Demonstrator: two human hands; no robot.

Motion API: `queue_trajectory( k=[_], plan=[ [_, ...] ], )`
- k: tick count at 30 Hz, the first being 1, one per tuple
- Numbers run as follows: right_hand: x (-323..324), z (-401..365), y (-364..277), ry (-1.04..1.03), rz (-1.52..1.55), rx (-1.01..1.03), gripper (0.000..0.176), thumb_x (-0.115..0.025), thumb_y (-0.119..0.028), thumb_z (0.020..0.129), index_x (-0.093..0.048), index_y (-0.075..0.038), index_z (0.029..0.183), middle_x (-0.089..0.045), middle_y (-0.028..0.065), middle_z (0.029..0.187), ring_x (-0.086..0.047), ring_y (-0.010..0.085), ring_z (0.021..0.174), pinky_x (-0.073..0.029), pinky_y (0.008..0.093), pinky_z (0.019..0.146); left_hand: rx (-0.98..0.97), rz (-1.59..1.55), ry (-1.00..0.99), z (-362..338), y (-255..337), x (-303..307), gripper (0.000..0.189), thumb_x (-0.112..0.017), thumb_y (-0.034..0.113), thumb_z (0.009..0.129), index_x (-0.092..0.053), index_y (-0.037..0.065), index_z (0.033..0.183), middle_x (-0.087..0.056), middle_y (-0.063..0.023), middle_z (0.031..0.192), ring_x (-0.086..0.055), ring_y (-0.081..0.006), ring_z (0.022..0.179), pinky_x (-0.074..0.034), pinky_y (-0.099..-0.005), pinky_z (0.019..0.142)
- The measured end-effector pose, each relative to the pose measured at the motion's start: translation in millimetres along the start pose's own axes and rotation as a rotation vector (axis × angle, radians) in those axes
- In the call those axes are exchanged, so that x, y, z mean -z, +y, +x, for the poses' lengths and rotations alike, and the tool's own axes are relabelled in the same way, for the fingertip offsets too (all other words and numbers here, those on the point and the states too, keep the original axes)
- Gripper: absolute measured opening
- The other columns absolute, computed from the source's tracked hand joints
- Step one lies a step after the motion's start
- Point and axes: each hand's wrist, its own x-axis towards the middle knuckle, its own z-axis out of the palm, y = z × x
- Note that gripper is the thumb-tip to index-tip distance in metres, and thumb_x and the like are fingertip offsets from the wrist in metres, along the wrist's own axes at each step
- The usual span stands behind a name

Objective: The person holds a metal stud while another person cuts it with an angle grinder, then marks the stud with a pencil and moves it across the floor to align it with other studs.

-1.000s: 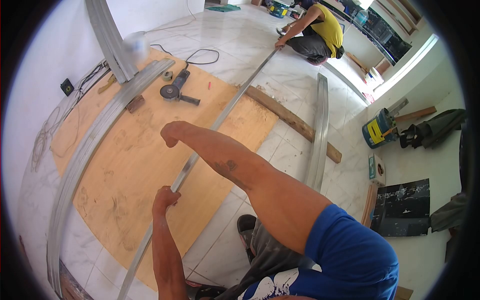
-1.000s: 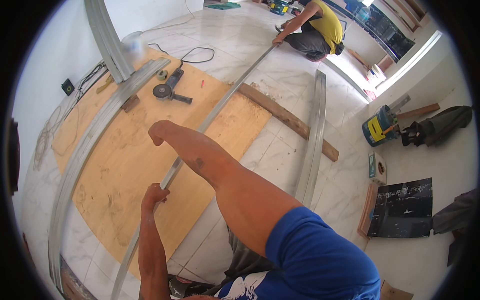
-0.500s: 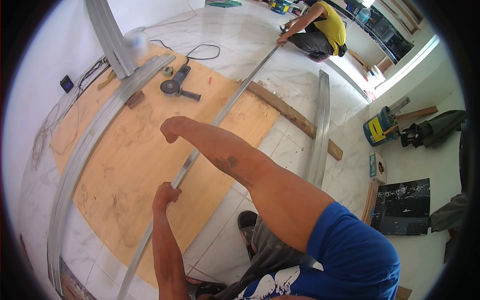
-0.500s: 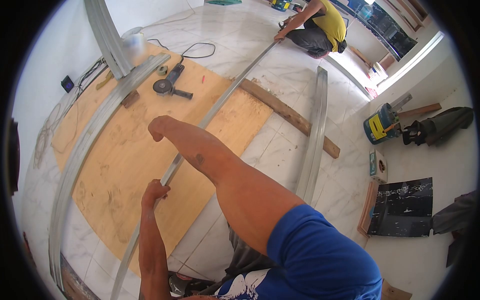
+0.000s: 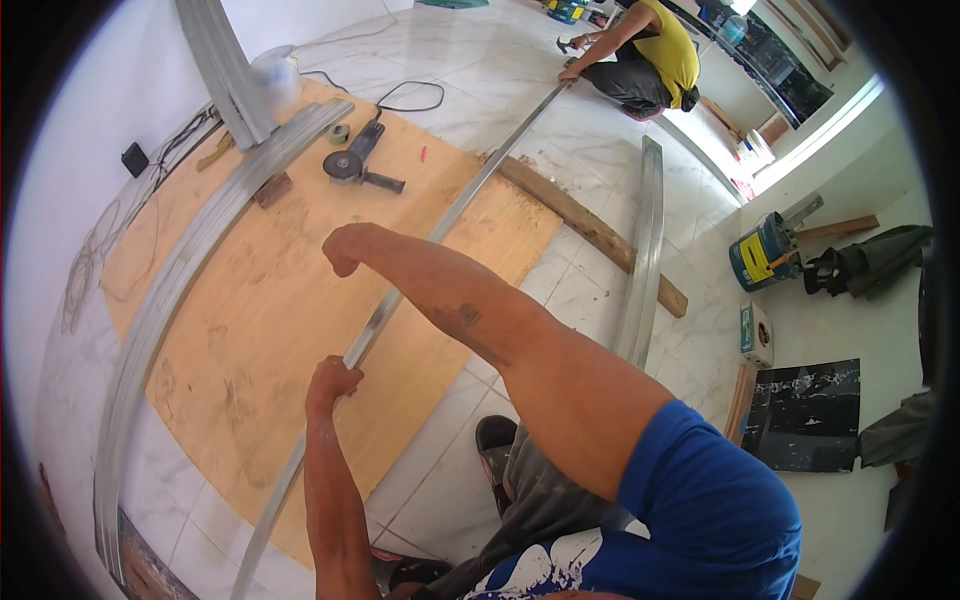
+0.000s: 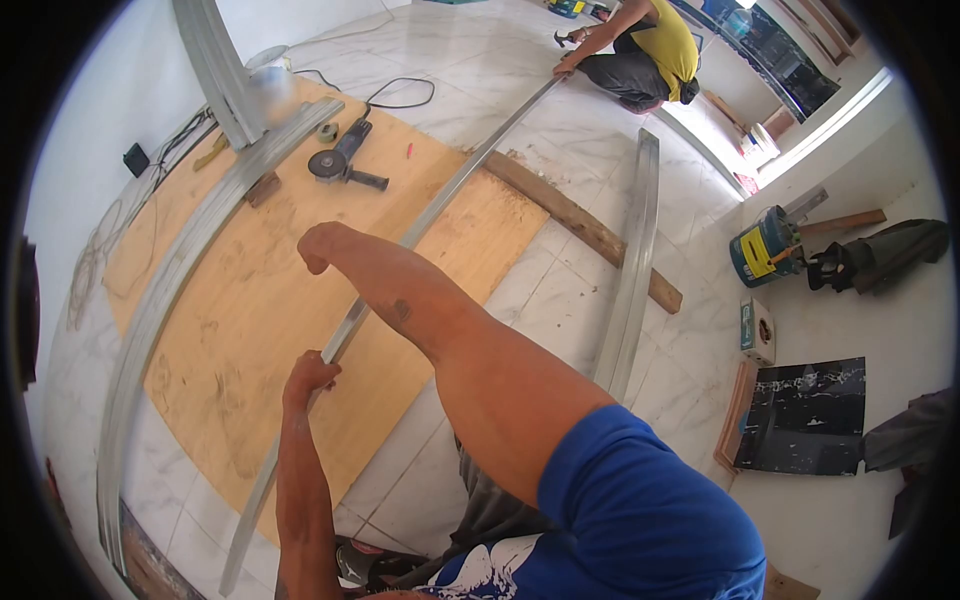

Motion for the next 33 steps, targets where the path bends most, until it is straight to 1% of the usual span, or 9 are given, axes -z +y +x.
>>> queue_trajectory(
  k=[5, 15, 21, 24, 30, 33],
  plan=[
    [0.9, 1.4, 0.7, -0.032, -0.007, -0.015, 0.022, -0.059, -0.013, 0.079, -0.074, -0.006, 0.094, -0.071, 0.0145, 0.101, -0.067, 0.0308, 0.099, -0.053, 0.0418, 0.081, 0.002, 0.022, -0.001, 1.2, 0.4, -0.2, 0.026, -0.060, 0.020, 0.071, -0.068, -0.005, 0.071, -0.069, -0.0163, 0.064, -0.070, -0.0250, 0.060, -0.057, -0.0368, 0.067],
    [-0.2, -3.4, -1.0, 0.011, -0.003, 0.022, 0.022, -0.059, -0.013, 0.079, -0.074, -0.006, 0.094, -0.071, 0.0147, 0.101, -0.067, 0.0306, 0.099, -0.053, 0.0419, 0.081, 0.010, 0.047, -0.008, 1.4, 1.0, -0.1, 0.026, -0.061, 0.021, 0.071, -0.068, -0.003, 0.066, -0.068, -0.0157, 0.062, -0.070, -0.0248, 0.060, -0.058, -0.0362, 0.069],
    [0.0, -6.3, -2.0, 0.019, -0.001, 0.030, 0.022, -0.059, -0.013, 0.079, -0.074, -0.006, 0.094, -0.071, 0.0147, 0.101, -0.067, 0.0303, 0.099, -0.053, 0.0419, 0.082, 0.013, 0.056, -0.022, 0.7, 1.8, 0.8, 0.027, -0.060, 0.022, 0.071, -0.068, -0.004, 0.068, -0.069, -0.0158, 0.063, -0.070, -0.0248, 0.061, -0.058, -0.0363, 0.070],
    [0.7, -7.5, -2.4, 0.024, 0.001, 0.035, 0.022, -0.059, -0.013, 0.079, -0.074, -0.006, 0.094, -0.071, 0.0148, 0.101, -0.067, 0.0302, 0.099, -0.053, 0.0418, 0.082, 0.020, 0.024, -0.015, 1.0, 0.4, -0.3, 0.027, -0.060, 0.022, 0.071, -0.068, -0.005, 0.070, -0.069, -0.0164, 0.064, -0.071, -0.0250, 0.062, -0.058, -0.0361, 0.070],
    [1.5, -10.9, -2.9, 0.037, 0.005, 0.038, 0.022, -0.059, -0.013, 0.079, -0.074, -0.006, 0.094, -0.071, 0.0148, 0.102, -0.067, 0.0300, 0.099, -0.053, 0.0418, 0.082, 0.028, 0.007, -0.023, -0.9, 2.0, 0.4, 0.031, -0.060, 0.021, 0.072, -0.068, -0.008, 0.081, -0.070, -0.0175, 0.067, -0.071, -0.0245, 0.063, -0.058, -0.0354, 0.068],
    [2.3, -11.1, -2.7, 0.042, 0.008, 0.039, 0.022, -0.059, -0.013, 0.079, -0.074, -0.006, 0.094, -0.071, 0.0149, 0.102, -0.067, 0.0298, 0.100, -0.053, 0.0418, 0.082, 0.024, 0.004, -0.032, -0.1, 1.6, 0.9, 0.031, -0.060, 0.021, 0.073, -0.068, -0.009, 0.082, -0.070, -0.0173, 0.067, -0.071, -0.0241, 0.062, -0.058, -0.0355, 0.066]
  ],
)
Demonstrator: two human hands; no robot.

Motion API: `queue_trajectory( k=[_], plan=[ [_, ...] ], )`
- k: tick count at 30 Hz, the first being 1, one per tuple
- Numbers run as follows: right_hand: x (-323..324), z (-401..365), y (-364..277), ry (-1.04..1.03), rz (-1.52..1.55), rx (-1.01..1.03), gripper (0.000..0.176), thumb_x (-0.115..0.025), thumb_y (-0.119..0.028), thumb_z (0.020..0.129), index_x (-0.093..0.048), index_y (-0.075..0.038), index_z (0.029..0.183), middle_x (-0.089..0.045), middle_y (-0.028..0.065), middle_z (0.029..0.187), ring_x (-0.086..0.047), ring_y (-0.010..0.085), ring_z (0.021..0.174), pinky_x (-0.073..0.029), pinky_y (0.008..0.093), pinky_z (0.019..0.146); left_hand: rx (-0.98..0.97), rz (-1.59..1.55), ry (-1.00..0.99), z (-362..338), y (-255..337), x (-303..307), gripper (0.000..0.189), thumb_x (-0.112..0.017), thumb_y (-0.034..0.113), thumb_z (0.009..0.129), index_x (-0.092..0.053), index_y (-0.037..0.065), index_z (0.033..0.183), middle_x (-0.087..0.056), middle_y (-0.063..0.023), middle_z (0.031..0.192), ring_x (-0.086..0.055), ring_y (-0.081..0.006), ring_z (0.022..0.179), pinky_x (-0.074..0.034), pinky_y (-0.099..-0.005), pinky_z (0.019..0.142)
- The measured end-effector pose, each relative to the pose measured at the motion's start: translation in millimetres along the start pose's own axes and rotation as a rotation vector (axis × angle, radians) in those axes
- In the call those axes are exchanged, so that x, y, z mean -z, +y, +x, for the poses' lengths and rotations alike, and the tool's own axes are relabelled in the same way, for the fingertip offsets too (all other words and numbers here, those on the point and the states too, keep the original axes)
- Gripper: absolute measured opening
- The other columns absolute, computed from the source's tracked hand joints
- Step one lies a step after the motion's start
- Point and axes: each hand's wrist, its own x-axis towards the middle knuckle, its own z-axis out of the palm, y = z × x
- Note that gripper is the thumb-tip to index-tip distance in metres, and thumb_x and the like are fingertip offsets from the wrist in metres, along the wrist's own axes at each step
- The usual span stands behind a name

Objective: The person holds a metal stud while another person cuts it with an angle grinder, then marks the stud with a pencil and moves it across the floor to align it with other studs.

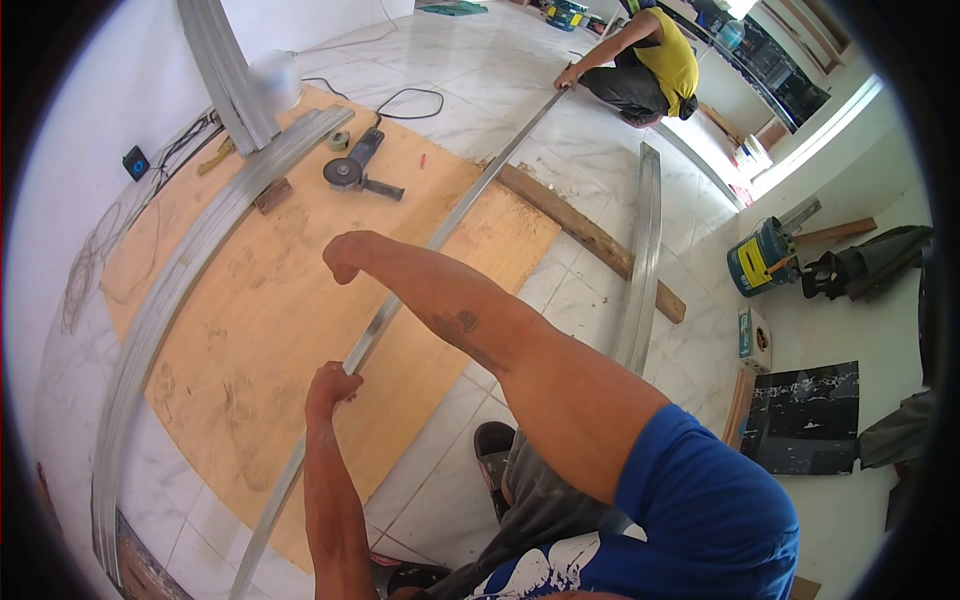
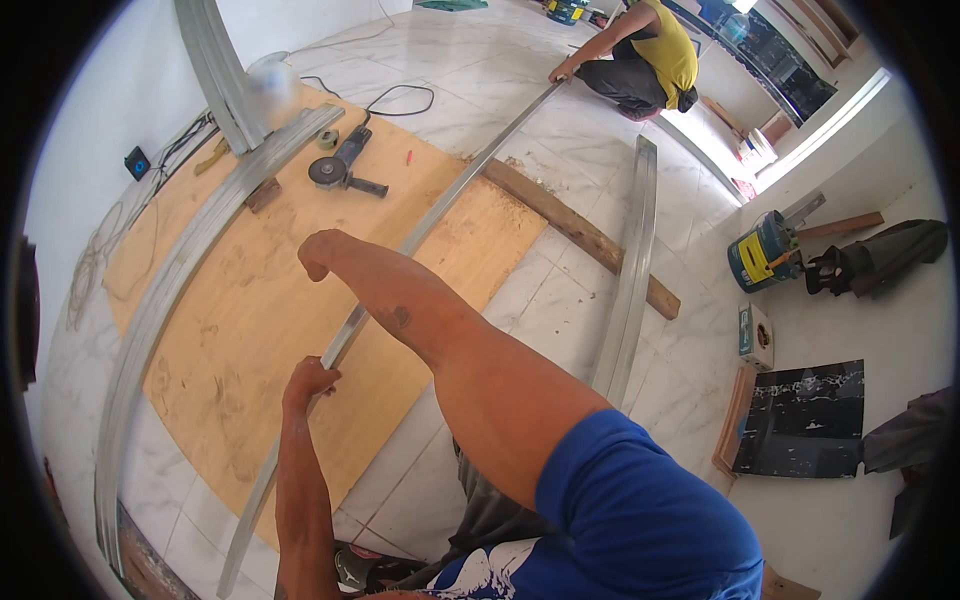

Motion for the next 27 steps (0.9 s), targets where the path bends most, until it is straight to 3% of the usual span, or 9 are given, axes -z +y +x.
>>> queue_trajectory(
  k=[18, 27],
  plan=[
    [2.4, 1.0, -2.2, 0.020, -0.025, -0.002, 0.022, -0.059, -0.013, 0.079, -0.074, -0.006, 0.093, -0.071, 0.0151, 0.103, -0.067, 0.0291, 0.100, -0.053, 0.0417, 0.083, -0.045, 0.004, 0.043, 4.9, -5.8, -5.0, 0.029, -0.061, 0.021, 0.074, -0.069, -0.006, 0.078, -0.070, -0.0161, 0.067, -0.071, -0.0233, 0.061, -0.058, -0.0351, 0.065],
    [6.5, -2.1, -1.9, 0.008, -0.016, -0.005, 0.022, -0.059, -0.014, 0.079, -0.075, -0.006, 0.093, -0.072, 0.0149, 0.102, -0.067, 0.0285, 0.100, -0.053, 0.0414, 0.083, 0.001, -0.002, 0.000, -0.6, -1.0, -1.4, 0.032, -0.060, 0.020, 0.074, -0.069, -0.008, 0.087, -0.071, -0.0173, 0.069, -0.072, -0.0240, 0.063, -0.058, -0.0349, 0.066]
  ],
)
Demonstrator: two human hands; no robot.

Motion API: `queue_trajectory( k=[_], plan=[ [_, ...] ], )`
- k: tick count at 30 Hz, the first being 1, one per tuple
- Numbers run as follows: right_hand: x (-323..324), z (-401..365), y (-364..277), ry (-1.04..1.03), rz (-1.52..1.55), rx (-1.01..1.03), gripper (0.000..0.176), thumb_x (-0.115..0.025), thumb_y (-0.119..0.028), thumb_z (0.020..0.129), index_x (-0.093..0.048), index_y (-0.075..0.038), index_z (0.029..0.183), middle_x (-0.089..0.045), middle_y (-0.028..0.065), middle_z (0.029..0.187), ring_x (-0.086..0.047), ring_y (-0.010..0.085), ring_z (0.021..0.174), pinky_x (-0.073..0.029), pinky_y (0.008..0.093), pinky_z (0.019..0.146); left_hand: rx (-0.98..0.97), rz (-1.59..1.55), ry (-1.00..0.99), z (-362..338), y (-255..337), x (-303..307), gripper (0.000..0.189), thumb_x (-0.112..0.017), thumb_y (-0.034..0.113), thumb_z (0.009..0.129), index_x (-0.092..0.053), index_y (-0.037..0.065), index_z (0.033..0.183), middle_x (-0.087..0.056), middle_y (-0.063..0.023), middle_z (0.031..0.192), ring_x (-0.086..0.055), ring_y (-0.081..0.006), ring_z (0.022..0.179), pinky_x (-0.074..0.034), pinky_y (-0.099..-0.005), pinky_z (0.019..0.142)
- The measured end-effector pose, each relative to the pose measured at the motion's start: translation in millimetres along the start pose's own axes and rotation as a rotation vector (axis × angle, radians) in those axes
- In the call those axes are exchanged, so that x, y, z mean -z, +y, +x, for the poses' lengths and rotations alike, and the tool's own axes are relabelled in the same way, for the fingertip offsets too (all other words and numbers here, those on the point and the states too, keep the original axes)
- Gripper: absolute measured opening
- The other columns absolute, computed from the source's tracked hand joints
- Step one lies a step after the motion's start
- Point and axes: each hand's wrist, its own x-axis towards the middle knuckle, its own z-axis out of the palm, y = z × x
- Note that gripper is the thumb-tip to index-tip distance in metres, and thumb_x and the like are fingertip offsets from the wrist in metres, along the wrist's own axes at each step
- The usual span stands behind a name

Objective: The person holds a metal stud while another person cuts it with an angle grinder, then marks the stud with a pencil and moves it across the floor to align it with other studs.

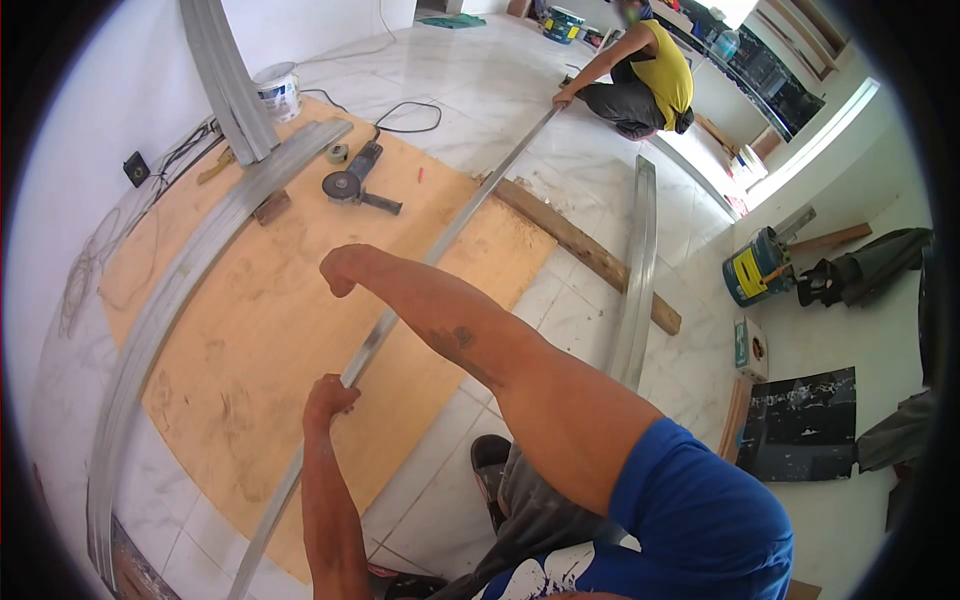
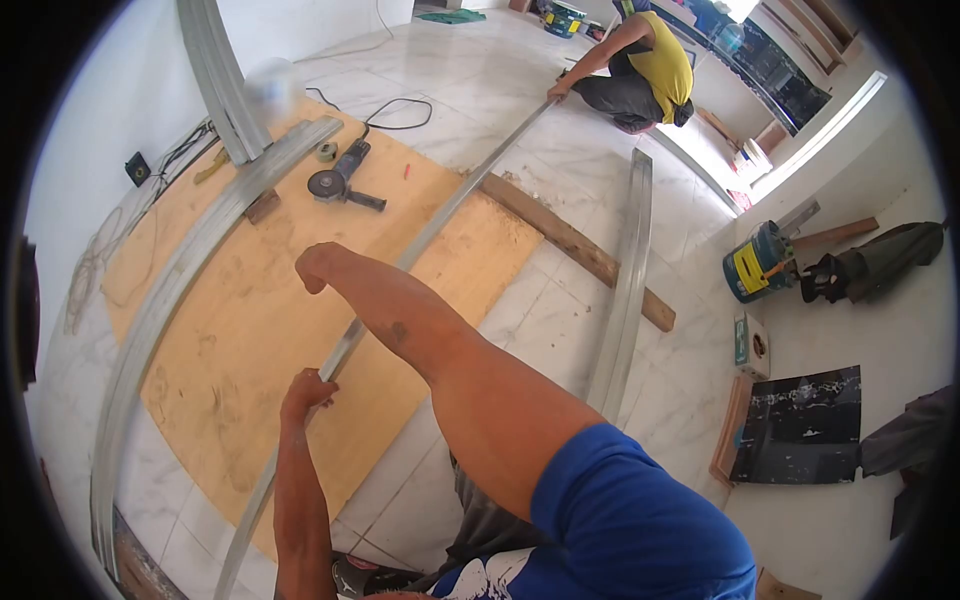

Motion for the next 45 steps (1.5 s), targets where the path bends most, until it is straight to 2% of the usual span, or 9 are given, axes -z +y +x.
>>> queue_trajectory(
  k=[11, 21, 30, 45],
  plan=[
    [-7.5, 4.9, 3.6, -0.005, 0.003, 0.031, 0.027, -0.058, -0.012, 0.079, -0.074, -0.005, 0.099, -0.070, 0.0161, 0.108, -0.066, 0.0312, 0.105, -0.053, 0.0415, 0.085, 0.003, -0.004, -0.013, 0.1, -0.6, 1.0, 0.033, -0.060, 0.020, 0.074, -0.068, -0.009, 0.088, -0.071, -0.0181, 0.071, -0.072, -0.0243, 0.064, -0.058, -0.0353, 0.069],
    [-2.9, -3.5, 0.2, 0.012, 0.011, 0.014, 0.026, -0.058, -0.011, 0.079, -0.074, -0.005, 0.099, -0.070, 0.0160, 0.107, -0.066, 0.0309, 0.103, -0.053, 0.0416, 0.084, 0.003, -0.009, 0.009, -0.9, -0.6, 0.4, 0.029, -0.061, 0.020, 0.074, -0.068, -0.006, 0.084, -0.071, -0.0171, 0.070, -0.072, -0.0233, 0.065, -0.058, -0.0345, 0.069],
    [-1.5, -5.3, -1.2, 0.011, 0.018, 0.022, 0.026, -0.058, -0.011, 0.079, -0.074, -0.005, 0.099, -0.070, 0.0158, 0.106, -0.066, 0.0309, 0.103, -0.053, 0.0417, 0.084, 0.005, 0.009, -0.005, -5.7, 5.6, 3.6, 0.030, -0.059, 0.020, 0.075, -0.068, -0.008, 0.082, -0.071, -0.0175, 0.070, -0.072, -0.0234, 0.064, -0.059, -0.0347, 0.068],
    [-2.8, -12.7, -1.8, 0.010, 0.029, 0.018, 0.026, -0.058, -0.011, 0.079, -0.074, -0.005, 0.099, -0.071, 0.0155, 0.106, -0.066, 0.0309, 0.102, -0.053, 0.0419, 0.084, 0.022, 0.002, -0.022, -1.7, 2.9, 3.6, 0.035, -0.060, 0.020, 0.074, -0.068, -0.010, 0.090, -0.071, -0.0188, 0.072, -0.072, -0.0244, 0.065, -0.058, -0.0358, 0.070]
  ],
)
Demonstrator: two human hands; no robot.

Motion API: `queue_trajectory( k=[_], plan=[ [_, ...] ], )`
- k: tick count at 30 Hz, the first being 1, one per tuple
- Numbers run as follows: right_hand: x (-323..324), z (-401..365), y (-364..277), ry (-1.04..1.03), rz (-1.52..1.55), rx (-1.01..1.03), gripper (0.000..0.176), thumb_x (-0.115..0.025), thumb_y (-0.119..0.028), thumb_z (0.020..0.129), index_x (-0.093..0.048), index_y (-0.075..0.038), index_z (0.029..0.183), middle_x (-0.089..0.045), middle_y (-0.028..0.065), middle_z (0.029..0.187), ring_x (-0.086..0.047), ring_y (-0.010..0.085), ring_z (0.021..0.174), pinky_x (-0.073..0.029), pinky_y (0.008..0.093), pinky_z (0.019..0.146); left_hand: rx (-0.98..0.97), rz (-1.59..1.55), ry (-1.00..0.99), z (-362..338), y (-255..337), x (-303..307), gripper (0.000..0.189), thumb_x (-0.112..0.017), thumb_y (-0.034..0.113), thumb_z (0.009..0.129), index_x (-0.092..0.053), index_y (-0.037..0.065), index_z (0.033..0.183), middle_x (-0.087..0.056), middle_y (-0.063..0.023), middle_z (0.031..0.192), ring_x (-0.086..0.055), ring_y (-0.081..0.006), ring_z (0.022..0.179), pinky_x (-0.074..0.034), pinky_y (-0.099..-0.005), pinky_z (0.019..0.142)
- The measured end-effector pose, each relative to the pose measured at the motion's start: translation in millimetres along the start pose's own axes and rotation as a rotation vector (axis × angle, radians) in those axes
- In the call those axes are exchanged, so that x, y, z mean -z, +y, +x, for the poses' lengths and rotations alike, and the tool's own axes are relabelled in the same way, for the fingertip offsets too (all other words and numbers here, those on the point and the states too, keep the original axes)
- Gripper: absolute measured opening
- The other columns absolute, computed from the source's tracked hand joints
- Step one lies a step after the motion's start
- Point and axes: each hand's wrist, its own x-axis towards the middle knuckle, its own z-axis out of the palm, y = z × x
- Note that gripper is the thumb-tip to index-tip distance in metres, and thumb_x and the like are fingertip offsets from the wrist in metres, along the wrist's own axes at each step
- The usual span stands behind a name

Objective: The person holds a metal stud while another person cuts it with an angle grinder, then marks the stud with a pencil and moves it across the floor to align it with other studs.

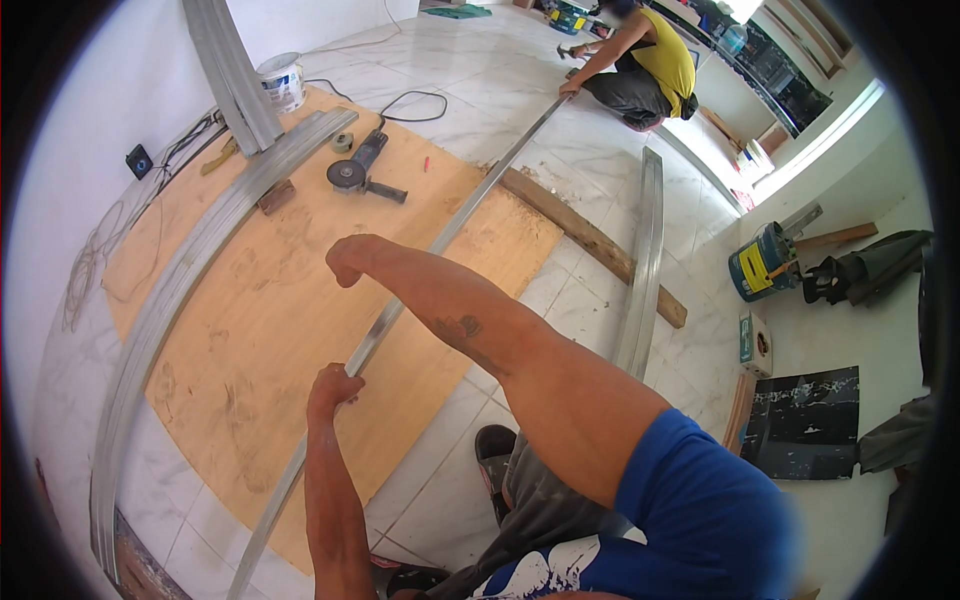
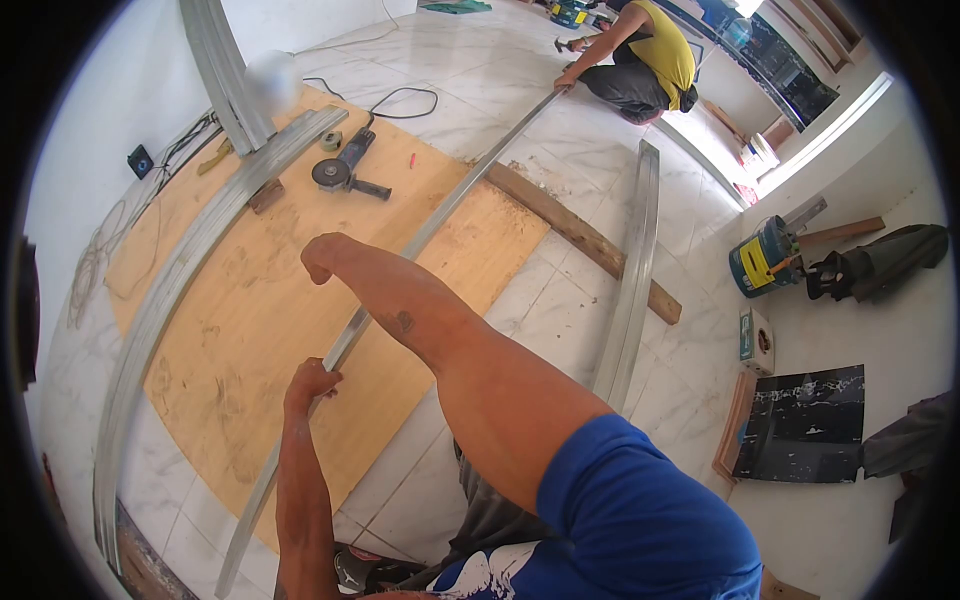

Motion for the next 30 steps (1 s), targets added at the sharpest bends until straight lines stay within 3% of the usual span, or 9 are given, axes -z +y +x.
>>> queue_trajectory(
  k=[9, 14, 17, 30],
  plan=[
    [3.7, -3.4, 0.5, 0.008, 0.013, 0.005, 0.026, -0.058, -0.012, 0.079, -0.074, -0.005, 0.099, -0.071, 0.0154, 0.105, -0.066, 0.0309, 0.101, -0.053, 0.0420, 0.083, -0.018, 0.009, 0.042, -1.6, 1.9, -0.8, 0.028, -0.060, 0.020, 0.073, -0.069, -0.006, 0.077, -0.070, -0.0175, 0.067, -0.072, -0.0251, 0.065, -0.058, -0.0358, 0.071],
    [1.9, 7.1, 0.6, -0.087, -0.041, -0.020, 0.025, -0.058, -0.012, 0.080, -0.074, -0.005, 0.099, -0.071, 0.0146, 0.104, -0.066, 0.0308, 0.099, -0.053, 0.0421, 0.082, -0.016, 0.025, 0.037, 0.0, 1.0, -1.1, 0.028, -0.061, 0.021, 0.072, -0.069, -0.006, 0.077, -0.070, -0.0172, 0.067, -0.072, -0.0254, 0.065, -0.058, -0.0364, 0.071],
    [2.2, -2.7, 1.2, 0.015, -0.001, 0.007, 0.025, -0.058, -0.013, 0.080, -0.074, -0.006, 0.098, -0.071, 0.0142, 0.104, -0.066, 0.0309, 0.099, -0.053, 0.0420, 0.082, -0.015, 0.011, 0.044, -1.2, 1.6, -1.9, 0.028, -0.061, 0.021, 0.072, -0.069, -0.005, 0.077, -0.070, -0.0170, 0.067, -0.072, -0.0254, 0.066, -0.058, -0.0365, 0.072],
    [2.5, 3.5, 1.6, -0.005, -0.019, -0.021, 0.025, -0.058, -0.012, 0.079, -0.074, -0.006, 0.097, -0.071, 0.0150, 0.105, -0.066, 0.0315, 0.100, -0.053, 0.0416, 0.082, -0.027, 0.006, 0.041, 3.3, -2.0, -4.9, 0.029, -0.064, 0.024, 0.072, -0.070, -0.004, 0.079, -0.070, -0.0160, 0.068, -0.072, -0.0258, 0.065, -0.058, -0.0373, 0.072]
  ],
)
